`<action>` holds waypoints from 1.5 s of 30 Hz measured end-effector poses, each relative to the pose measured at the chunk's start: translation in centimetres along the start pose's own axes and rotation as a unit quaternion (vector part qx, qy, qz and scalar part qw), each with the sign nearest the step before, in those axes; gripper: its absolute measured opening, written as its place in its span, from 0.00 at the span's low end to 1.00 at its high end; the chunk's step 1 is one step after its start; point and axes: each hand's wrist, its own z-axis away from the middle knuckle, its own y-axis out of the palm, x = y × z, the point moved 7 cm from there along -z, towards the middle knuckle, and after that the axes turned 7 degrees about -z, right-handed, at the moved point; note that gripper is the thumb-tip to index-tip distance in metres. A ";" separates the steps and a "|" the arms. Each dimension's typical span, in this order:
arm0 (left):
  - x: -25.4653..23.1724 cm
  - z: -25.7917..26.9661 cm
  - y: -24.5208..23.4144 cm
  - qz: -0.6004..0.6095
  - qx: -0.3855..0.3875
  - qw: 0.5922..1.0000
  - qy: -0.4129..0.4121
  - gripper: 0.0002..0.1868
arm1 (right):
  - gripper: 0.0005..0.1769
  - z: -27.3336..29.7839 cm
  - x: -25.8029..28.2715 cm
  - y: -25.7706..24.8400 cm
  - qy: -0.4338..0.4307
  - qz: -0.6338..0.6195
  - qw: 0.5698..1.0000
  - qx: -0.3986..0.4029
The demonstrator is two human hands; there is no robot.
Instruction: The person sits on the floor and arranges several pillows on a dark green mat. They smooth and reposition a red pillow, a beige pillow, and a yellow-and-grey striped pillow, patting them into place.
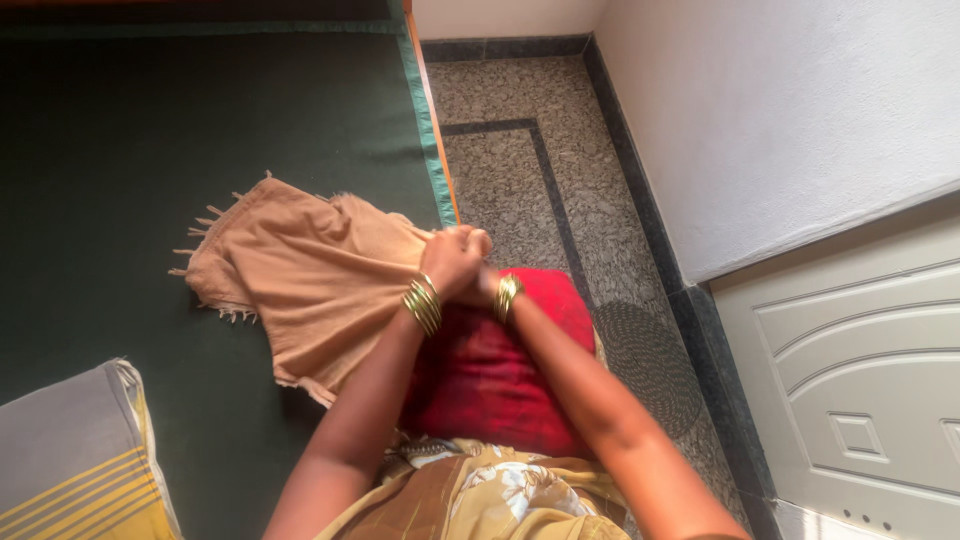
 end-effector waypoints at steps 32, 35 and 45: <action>19.7 17.8 6.8 0.293 -0.033 0.870 -0.395 0.41 | 0.41 7.7 6.1 1.4 0.041 0.177 0.980 0.074; 18.9 17.1 6.9 0.490 -0.125 0.808 -0.304 0.35 | 0.56 10.7 9.6 0.0 0.017 0.112 0.992 0.060; 21.4 18.4 6.9 0.350 -0.071 0.876 -0.325 0.35 | 0.22 10.7 10.9 5.3 -0.082 0.233 0.966 -0.081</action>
